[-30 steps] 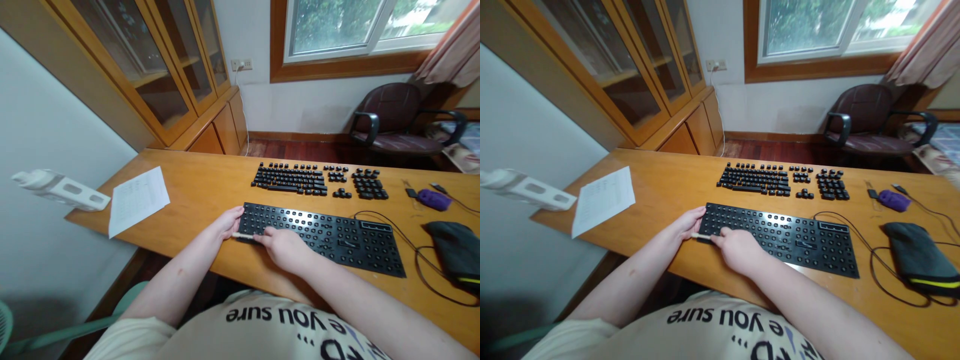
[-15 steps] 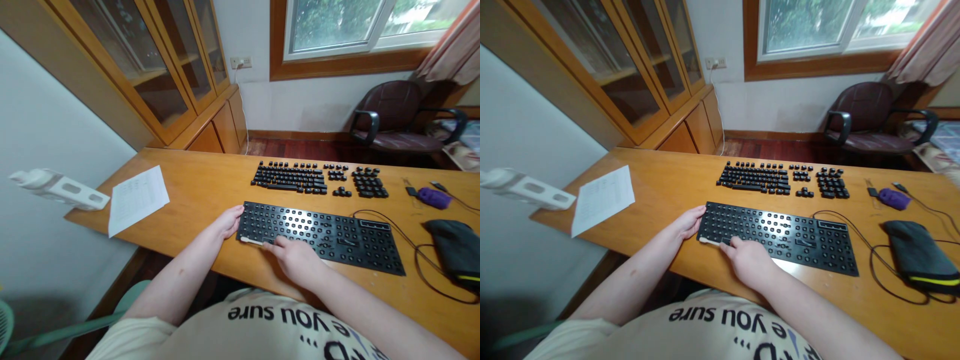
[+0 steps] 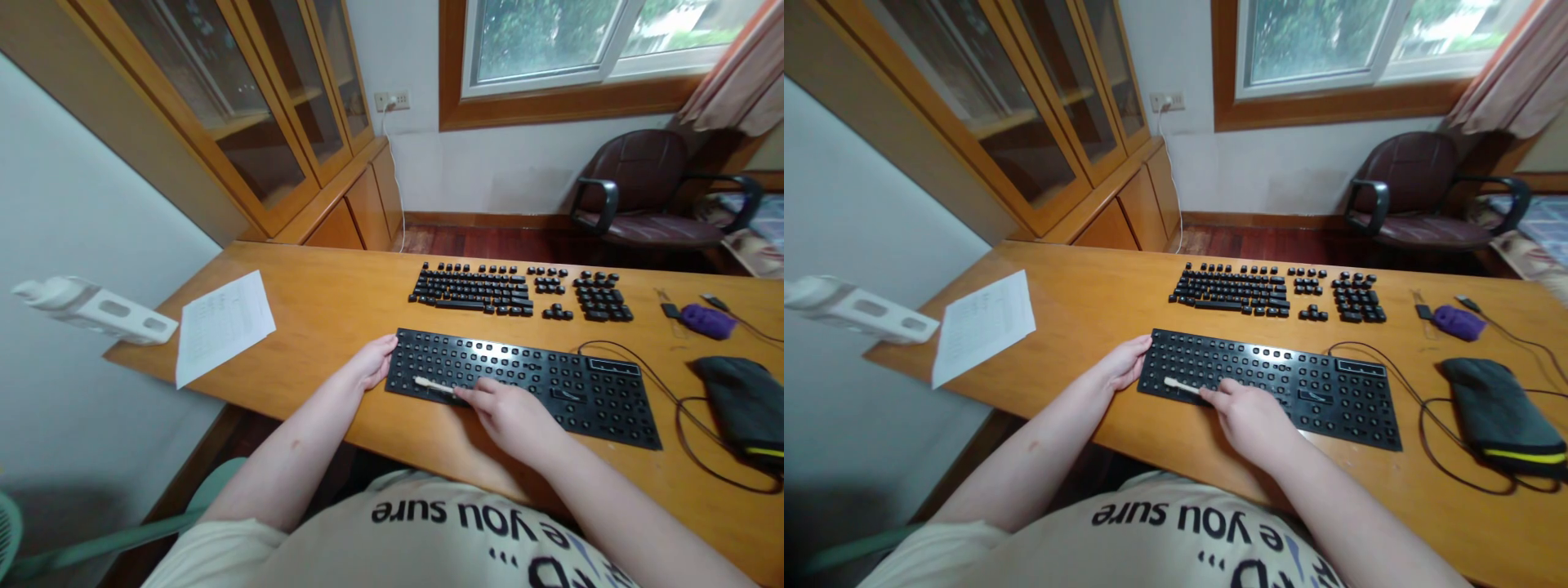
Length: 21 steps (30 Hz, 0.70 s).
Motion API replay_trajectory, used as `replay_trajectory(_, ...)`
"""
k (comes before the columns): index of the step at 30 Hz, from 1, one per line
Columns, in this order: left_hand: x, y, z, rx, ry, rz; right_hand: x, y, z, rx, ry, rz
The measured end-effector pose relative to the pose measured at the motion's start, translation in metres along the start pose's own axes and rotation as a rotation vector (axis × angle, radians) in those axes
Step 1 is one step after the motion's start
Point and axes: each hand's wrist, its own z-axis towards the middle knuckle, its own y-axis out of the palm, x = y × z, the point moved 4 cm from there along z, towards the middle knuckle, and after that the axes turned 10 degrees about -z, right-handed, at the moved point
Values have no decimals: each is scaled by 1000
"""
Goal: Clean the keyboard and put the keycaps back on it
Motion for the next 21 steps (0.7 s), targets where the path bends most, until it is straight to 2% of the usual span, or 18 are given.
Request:
replay_trajectory(2,0,-1,1,-5,-4,2,5,3,-4,5,58,-21)
replay_trajectory(3,-1,-1,1,-8,-7,3,5,5,-5,-4,44,-17)
replay_trajectory(7,-1,-2,2,-13,-6,3,-6,14,-11,2,-99,53)
replay_trajectory(11,-1,-2,2,-17,2,1,-1,17,-15,60,2,17)
replay_trajectory(15,0,-1,1,-22,9,2,-1,18,-20,35,-106,44)
replay_trajectory(19,0,-2,1,-20,8,5,4,16,-23,49,-6,1)
replay_trajectory(21,0,-1,1,-21,10,7,2,14,-24,14,-48,15)
